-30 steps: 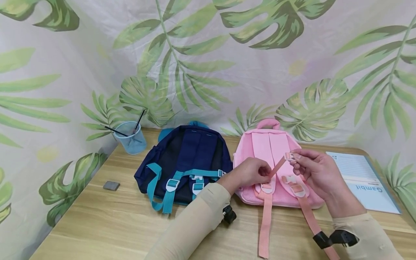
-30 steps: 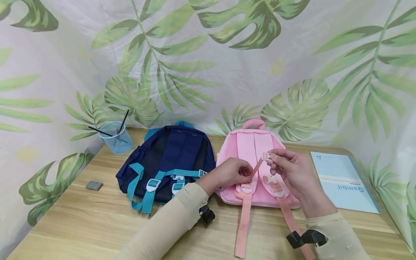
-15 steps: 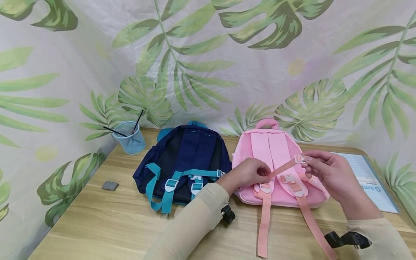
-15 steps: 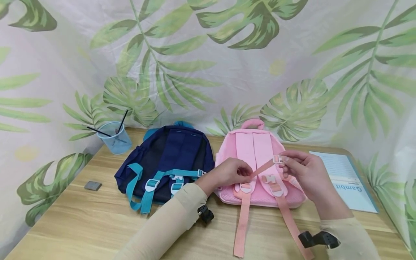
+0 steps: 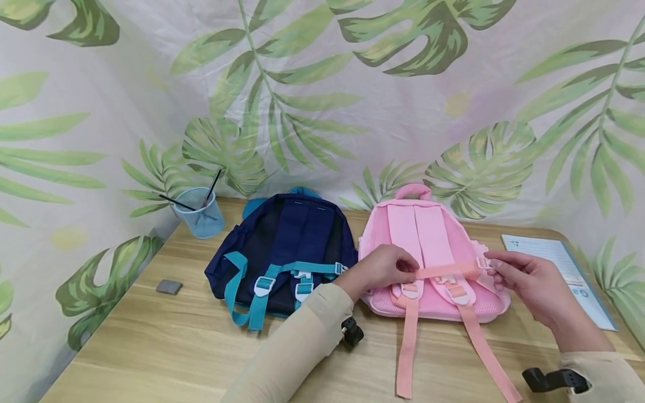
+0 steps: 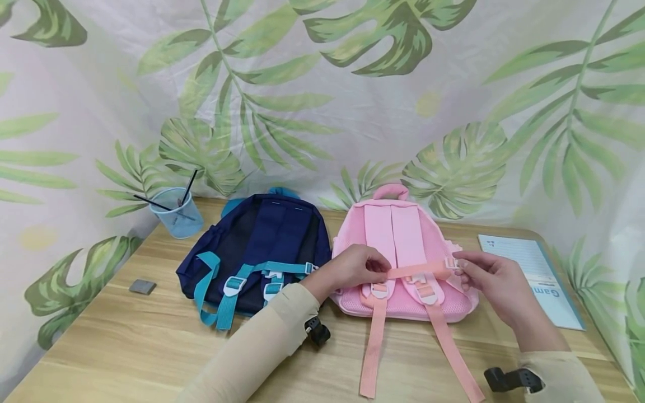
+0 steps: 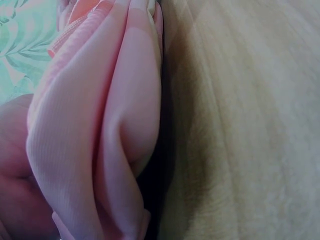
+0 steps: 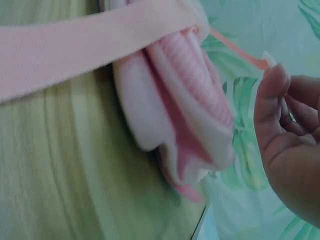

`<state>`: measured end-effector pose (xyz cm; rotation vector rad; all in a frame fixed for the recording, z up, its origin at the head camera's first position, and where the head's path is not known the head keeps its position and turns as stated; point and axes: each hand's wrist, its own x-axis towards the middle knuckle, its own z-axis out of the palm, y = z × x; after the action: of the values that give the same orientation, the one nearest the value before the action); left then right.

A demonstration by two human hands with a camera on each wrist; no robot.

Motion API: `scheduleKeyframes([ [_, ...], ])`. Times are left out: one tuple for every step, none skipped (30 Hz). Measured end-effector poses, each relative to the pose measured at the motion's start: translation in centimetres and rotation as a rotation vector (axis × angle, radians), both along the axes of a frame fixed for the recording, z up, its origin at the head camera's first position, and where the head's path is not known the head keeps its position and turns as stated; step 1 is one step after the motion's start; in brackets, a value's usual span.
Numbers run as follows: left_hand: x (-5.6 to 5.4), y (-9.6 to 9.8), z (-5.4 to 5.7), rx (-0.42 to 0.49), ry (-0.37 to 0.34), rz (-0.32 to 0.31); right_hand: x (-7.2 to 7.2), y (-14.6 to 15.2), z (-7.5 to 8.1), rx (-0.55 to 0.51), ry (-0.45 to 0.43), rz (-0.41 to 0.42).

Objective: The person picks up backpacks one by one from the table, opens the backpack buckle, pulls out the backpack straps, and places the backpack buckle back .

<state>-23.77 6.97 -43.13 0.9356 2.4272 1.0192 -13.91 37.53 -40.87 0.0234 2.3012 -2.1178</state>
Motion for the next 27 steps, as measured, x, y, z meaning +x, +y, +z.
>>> scheduleKeyframes([
  [0.0, 0.0, 0.0, -0.001, -0.002, 0.001, 0.0, 0.2, -0.2, 0.023, -0.016, 0.002],
  [0.0, 0.0, 0.0, -0.001, -0.003, 0.001, 0.0, 0.4, -0.5, 0.041, -0.030, 0.007],
  [0.0, 0.0, 0.0, -0.002, -0.002, 0.000, 0.0, 0.6, -0.7, 0.057, -0.041, 0.011],
  [-0.1, -0.1, 0.0, -0.003, 0.000, -0.001, 0.0, 0.8, -0.9, 0.072, -0.048, 0.017],
  [-0.1, -0.1, 0.0, -0.002, 0.001, -0.001, 0.0, 0.9, -1.0, 0.091, -0.049, 0.023],
  [-0.1, -0.1, 0.0, -0.002, 0.005, -0.002, 0.1, 1.0, -1.1, 0.116, -0.049, 0.026],
  [-0.1, -0.1, 0.0, 0.000, 0.005, -0.002, 0.1, 1.0, -1.2, 0.163, -0.044, 0.026],
  [-0.1, -0.1, 0.0, 0.001, 0.005, -0.003, 0.1, 1.1, -1.3, 0.209, -0.036, 0.025],
  [-0.1, -0.1, 0.1, 0.002, 0.003, -0.003, 0.1, 1.1, -1.3, 0.261, -0.028, 0.021],
  [-0.1, -0.2, 0.1, 0.004, -0.001, -0.002, 0.1, 1.1, -1.3, 0.320, -0.020, 0.017],
  [-0.1, -0.2, 0.2, 0.005, -0.006, 0.000, 0.2, 1.1, -1.3, 0.386, -0.013, 0.014],
  [-0.1, -0.2, 0.2, 0.006, -0.006, 0.000, 0.2, 1.1, -1.3, 0.457, 0.000, 0.014],
  [-0.1, -0.2, 0.3, 0.006, -0.007, 0.000, 0.2, 1.1, -1.3, 0.523, 0.013, 0.015],
  [-0.1, -0.2, 0.3, 0.004, -0.006, 0.000, 0.1, 1.1, -1.2, 0.572, 0.030, 0.020],
  [-0.1, -0.2, 0.3, 0.003, -0.004, 0.000, 0.1, 1.2, -1.2, 0.619, 0.043, 0.025],
  [-0.1, -0.3, 0.4, 0.004, -0.005, 0.001, 0.0, 1.2, -1.3, 0.668, 0.060, 0.031],
  [-0.1, -0.3, 0.4, 0.005, -0.005, 0.001, 0.0, 1.2, -1.3, 0.711, 0.079, 0.036],
  [-0.1, -0.3, 0.4, 0.008, -0.003, 0.001, -0.1, 1.3, -1.3, 0.749, 0.099, 0.041],
  [-0.1, -0.3, 0.4, 0.009, -0.003, 0.000, -0.1, 1.3, -1.3, 0.781, 0.111, 0.046],
  [-0.1, -0.3, 0.3, 0.013, -0.004, 0.002, -0.1, 1.3, -1.4, 0.810, 0.123, 0.055],
  [-0.1, -0.3, 0.3, 0.015, -0.003, 0.002, -0.1, 1.3, -1.4, 0.835, 0.129, 0.064],
  [-0.1, -0.2, 0.2, 0.017, -0.004, 0.002, -0.1, 1.4, -1.4, 0.856, 0.136, 0.075],
  [-0.1, -0.2, 0.1, 0.017, -0.002, 0.001, 0.0, 1.4, -1.4, 0.870, 0.143, 0.083],
  [-0.1, -0.2, 0.1, 0.018, -0.001, 0.000, 0.0, 1.4, -1.5, 0.882, 0.147, 0.092],
  [-0.1, -0.2, 0.0, 0.017, 0.000, -0.001, 0.0, 1.4, -1.5, 0.887, 0.153, 0.100],
  [-0.1, -0.1, -0.1, 0.016, 0.000, -0.003, 0.0, 1.5, -1.6, 0.889, 0.158, 0.107],
  [-0.1, -0.1, -0.1, 0.015, 0.001, -0.004, 0.0, 1.5, -1.8, 0.891, 0.167, 0.110],
])
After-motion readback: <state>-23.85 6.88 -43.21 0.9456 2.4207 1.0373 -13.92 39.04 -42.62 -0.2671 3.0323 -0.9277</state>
